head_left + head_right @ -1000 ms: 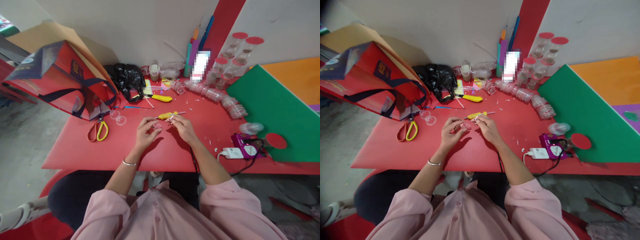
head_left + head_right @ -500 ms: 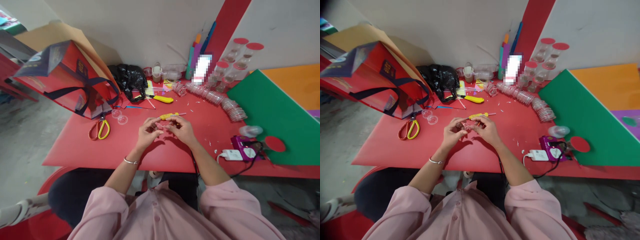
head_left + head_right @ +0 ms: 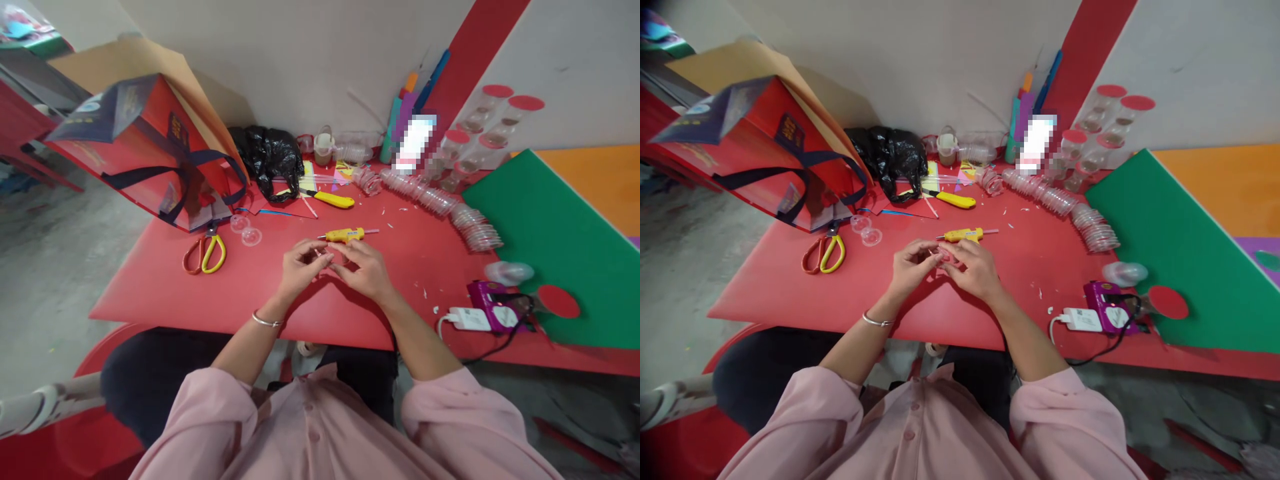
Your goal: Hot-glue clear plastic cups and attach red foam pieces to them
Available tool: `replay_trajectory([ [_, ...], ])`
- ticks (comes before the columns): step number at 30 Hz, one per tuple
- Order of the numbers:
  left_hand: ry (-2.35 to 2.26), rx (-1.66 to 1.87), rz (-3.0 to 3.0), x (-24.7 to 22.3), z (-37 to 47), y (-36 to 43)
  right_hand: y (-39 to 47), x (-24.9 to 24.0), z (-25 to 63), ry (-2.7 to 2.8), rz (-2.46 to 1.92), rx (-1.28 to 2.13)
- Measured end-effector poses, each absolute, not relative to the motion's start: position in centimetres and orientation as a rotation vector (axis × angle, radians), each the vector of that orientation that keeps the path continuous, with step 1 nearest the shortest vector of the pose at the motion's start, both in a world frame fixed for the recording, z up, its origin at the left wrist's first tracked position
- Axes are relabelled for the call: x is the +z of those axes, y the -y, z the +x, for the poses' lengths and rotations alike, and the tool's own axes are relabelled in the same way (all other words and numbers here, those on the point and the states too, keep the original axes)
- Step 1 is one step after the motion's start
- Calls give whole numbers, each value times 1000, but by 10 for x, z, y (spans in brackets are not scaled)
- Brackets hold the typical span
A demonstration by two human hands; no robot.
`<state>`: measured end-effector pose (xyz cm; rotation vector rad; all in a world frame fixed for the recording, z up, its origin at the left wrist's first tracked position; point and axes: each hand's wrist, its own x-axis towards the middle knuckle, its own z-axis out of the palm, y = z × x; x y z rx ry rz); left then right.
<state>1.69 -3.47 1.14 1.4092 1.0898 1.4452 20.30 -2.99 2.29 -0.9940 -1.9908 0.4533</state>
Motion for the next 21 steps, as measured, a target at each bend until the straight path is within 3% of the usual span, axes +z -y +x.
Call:
replay_trajectory([
  [21, -1251, 1616, 1774, 20, 20, 39, 36, 20, 200, 2122, -933, 383],
])
